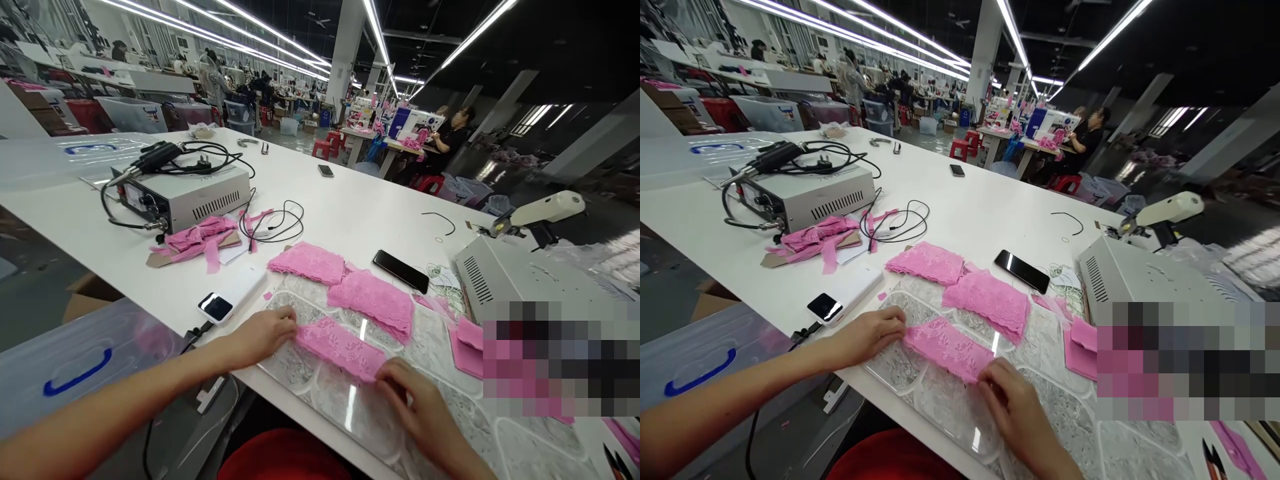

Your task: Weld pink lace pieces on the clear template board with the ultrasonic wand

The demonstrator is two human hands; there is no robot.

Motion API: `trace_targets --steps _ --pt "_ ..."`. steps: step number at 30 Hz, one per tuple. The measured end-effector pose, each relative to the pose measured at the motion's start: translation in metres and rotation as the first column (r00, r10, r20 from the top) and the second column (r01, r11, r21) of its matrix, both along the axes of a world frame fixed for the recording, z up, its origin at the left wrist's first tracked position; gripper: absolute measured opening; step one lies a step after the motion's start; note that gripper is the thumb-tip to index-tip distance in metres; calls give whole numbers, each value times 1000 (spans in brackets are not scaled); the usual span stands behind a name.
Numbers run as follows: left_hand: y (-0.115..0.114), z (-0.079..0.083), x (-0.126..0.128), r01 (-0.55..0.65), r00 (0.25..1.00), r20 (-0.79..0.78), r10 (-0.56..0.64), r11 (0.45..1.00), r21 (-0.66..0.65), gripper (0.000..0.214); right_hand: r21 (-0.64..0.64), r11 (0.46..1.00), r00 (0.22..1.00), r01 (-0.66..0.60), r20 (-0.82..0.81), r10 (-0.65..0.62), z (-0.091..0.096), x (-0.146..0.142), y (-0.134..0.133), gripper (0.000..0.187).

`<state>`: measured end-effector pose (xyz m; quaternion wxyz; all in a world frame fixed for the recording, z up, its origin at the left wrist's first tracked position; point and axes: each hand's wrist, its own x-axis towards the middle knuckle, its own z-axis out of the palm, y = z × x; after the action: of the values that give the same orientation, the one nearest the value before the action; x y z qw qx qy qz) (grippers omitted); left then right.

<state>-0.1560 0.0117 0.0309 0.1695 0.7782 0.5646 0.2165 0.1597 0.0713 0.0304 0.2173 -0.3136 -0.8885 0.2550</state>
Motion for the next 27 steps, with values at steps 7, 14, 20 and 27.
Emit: trace_targets --steps 7,14,20,27 --pt "105 49 -48 -193 981 17 192 980 41 20 -44 992 991 115 -56 -118 54 -58 118 26" --pt "149 58 -102 -311 947 -9 322 922 228 25 95 993 981 71 -188 -52 61 -134 196 12" --pt "121 22 -117 -121 980 -133 146 976 183 29 121 992 985 -37 -162 56 12 -146 176 9" --pt "109 22 -51 61 989 -147 -25 967 247 24 82 995 987 55 -154 -42 14 -73 141 11"
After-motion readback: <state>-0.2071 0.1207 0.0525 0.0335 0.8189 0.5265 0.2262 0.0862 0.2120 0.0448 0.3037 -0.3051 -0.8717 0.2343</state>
